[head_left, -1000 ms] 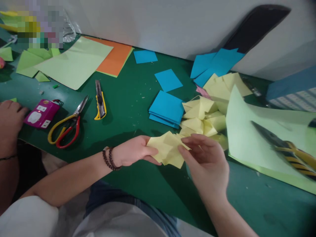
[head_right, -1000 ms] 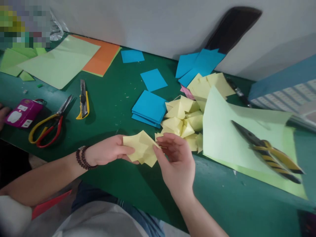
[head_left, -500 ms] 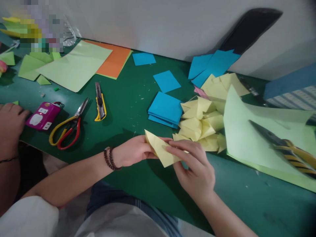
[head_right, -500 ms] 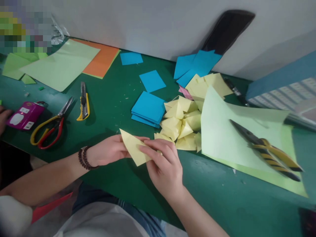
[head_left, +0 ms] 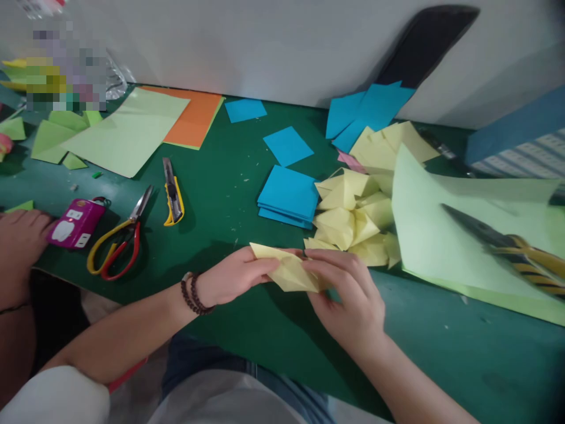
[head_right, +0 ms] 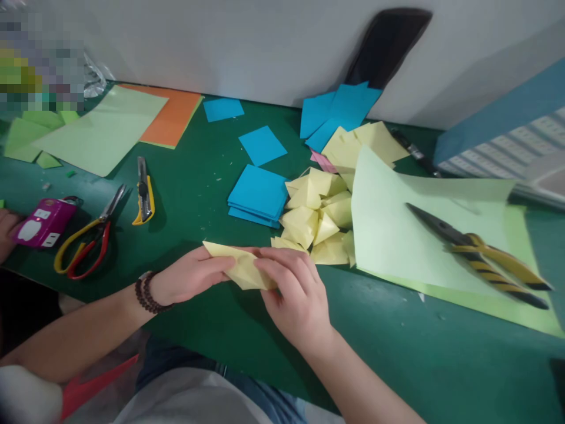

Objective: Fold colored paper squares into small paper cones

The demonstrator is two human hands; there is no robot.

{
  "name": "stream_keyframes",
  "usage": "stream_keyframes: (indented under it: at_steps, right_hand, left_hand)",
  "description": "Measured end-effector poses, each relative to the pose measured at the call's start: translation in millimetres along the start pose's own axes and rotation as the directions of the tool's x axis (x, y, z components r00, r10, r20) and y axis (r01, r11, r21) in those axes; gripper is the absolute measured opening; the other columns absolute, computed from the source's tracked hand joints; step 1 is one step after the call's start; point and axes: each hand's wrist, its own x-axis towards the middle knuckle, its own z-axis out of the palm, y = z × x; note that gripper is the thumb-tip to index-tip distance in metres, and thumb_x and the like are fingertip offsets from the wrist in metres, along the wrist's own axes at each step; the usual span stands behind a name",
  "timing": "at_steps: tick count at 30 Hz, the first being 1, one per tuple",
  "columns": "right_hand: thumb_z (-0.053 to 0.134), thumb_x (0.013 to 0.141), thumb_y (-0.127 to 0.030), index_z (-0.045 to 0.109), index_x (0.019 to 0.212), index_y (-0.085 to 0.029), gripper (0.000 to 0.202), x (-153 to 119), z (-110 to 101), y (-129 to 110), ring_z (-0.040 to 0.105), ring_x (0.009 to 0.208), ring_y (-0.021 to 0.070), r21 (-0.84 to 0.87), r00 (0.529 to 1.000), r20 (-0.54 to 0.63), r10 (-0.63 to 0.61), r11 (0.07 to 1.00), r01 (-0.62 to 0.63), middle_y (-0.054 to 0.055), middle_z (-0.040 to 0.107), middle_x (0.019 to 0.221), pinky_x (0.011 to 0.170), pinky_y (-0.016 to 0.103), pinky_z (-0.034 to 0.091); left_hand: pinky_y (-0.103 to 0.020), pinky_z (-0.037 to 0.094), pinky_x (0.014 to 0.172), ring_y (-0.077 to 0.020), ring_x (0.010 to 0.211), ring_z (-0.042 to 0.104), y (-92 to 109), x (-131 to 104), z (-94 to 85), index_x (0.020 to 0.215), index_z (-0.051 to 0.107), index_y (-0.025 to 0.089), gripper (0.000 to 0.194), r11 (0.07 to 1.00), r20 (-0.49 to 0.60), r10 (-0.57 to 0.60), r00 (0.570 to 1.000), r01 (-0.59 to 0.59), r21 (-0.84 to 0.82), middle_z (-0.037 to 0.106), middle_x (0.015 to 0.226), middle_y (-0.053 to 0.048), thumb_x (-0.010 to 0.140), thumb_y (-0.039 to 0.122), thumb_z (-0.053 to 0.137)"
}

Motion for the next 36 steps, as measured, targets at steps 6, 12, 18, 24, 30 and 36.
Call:
stream_keyframes:
  at_steps: [6,12,18,24,30,36]
  right_hand:
    - [0.054,0.073,0.003,0.057,0.095,-0.024,0.034,-0.9,-0.1,-2.0,0.067,0.087,0.0171,0.018,0.995,-0.014,0.098,0.995,-0.097,0.003,0.069,0.095,0.073,0.031,0.056]
    - [0.051,0.070,0.005,0.056,0.090,-0.024,0.035,-1.9,0.2,-1.4,0.065,0.077,0.0152,0.008,0.990,-0.023,0.136,0.991,-0.136,0.000,0.067,0.082,0.068,0.029,0.054]
    - [0.052,0.072,0.004,0.058,0.097,-0.022,0.036,-1.8,-0.8,-2.4,0.066,0.084,0.0168,-0.011,0.997,-0.002,0.075,0.997,-0.075,0.004,0.069,0.091,0.072,0.030,0.055]
    - [0.046,0.068,0.005,0.059,0.095,-0.023,0.041,-2.9,0.6,-1.3,0.065,0.082,0.0165,-0.030,0.999,0.014,0.052,0.998,-0.051,0.002,0.069,0.089,0.072,0.030,0.055]
    - [0.044,0.062,0.004,0.058,0.096,-0.023,0.045,-0.4,-0.1,-2.8,0.065,0.082,0.0172,-0.041,0.997,0.022,0.079,0.996,-0.078,0.002,0.069,0.088,0.072,0.031,0.055]
    - [0.043,0.060,0.003,0.057,0.095,-0.022,0.046,0.2,1.0,-3.0,0.065,0.082,0.0178,-0.068,0.995,0.033,0.098,0.993,-0.096,0.002,0.069,0.088,0.073,0.031,0.054]
  left_hand:
    - [-0.031,0.053,0.092,-0.0230,0.110,0.064,5.5,-5.6,2.5,0.115,0.070,0.018,0.030,0.850,-0.018,0.168,0.986,-0.135,0.509,0.072,0.113,-0.006,0.090,0.030,0.058]
    - [-0.021,0.056,0.073,-0.0173,0.090,0.070,6.1,-9.0,6.7,0.102,0.075,0.019,0.021,0.592,-0.091,0.447,0.890,-0.218,0.776,0.075,0.103,-0.004,0.087,0.028,0.064]
    - [-0.018,0.054,0.072,-0.0133,0.083,0.070,3.5,-8.8,5.3,0.093,0.075,0.018,0.014,0.416,0.029,0.567,0.823,-0.317,0.853,0.076,0.093,-0.003,0.089,0.025,0.063]
    - [-0.022,0.055,0.078,-0.0140,0.089,0.070,-0.2,-7.7,5.4,0.105,0.072,0.018,0.019,0.277,0.116,0.622,0.774,-0.357,0.892,0.075,0.099,-0.004,0.089,0.020,0.062]
    - [-0.021,0.057,0.082,-0.0140,0.091,0.070,0.6,-5.3,6.8,0.097,0.075,0.017,0.015,0.344,0.081,0.665,0.742,-0.401,0.849,0.076,0.097,-0.005,0.086,0.015,0.063]
    - [-0.022,0.058,0.079,-0.0159,0.089,0.070,3.6,-4.3,9.2,0.092,0.077,0.019,0.013,0.544,-0.060,0.576,0.815,-0.327,0.773,0.076,0.094,-0.004,0.082,0.018,0.069]
